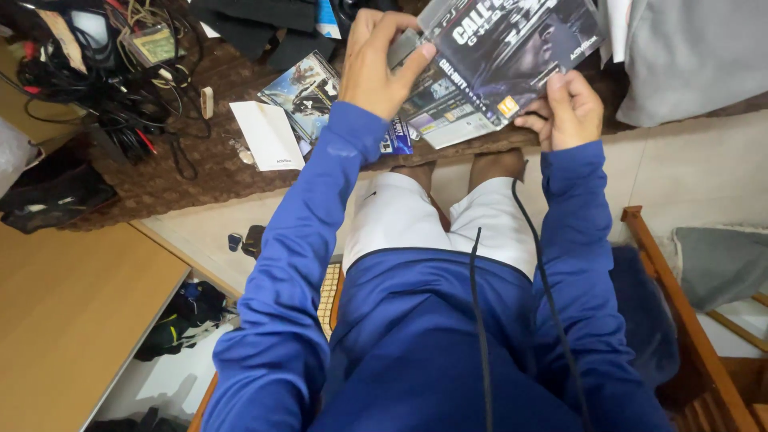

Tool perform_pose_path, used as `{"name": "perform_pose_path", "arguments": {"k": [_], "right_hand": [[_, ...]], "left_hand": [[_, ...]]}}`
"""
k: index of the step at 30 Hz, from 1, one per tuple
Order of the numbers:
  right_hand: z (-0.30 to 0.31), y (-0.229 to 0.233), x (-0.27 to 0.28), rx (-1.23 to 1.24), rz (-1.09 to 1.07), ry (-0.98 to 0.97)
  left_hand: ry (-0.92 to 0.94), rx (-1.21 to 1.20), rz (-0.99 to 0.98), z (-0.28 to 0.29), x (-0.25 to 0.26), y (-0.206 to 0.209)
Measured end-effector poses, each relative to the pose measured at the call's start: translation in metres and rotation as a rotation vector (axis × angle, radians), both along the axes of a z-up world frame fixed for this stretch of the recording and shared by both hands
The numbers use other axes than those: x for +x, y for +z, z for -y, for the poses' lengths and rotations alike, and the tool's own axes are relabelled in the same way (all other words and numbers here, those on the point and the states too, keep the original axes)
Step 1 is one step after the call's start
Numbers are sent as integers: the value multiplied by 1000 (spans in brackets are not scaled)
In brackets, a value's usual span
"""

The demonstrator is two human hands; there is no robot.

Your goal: Organizing video game cases, manuals, and discs on a bed or low surface.

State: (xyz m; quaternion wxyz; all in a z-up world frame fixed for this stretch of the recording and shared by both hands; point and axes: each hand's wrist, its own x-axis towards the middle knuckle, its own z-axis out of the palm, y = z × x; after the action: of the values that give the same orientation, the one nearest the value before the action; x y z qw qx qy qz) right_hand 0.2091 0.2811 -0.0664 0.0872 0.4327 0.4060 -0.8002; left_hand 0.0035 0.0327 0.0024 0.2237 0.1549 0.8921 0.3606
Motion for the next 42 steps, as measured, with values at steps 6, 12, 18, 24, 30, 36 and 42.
{"name": "perform_pose_path", "arguments": {"k": [6,12,18,24,30,36,42], "right_hand": [[6,28,7,-263,-230,-67],[15,64,7,-316,-301,-2],[18,86,1,-278,-295,85],[20,100,-8,-217,-329,75],[19,103,-5,-146,-328,60],[2,127,21,163,-345,186],[-22,214,22,7,-464,62]], "left_hand": [[129,273,223,10,8,25],[254,339,304,18,13,36],[261,435,280,22,11,49],[219,346,226,21,6,69],[190,273,209,23,3,94],[132,288,84,20,8,135],[104,319,154,24,31,202]]}}
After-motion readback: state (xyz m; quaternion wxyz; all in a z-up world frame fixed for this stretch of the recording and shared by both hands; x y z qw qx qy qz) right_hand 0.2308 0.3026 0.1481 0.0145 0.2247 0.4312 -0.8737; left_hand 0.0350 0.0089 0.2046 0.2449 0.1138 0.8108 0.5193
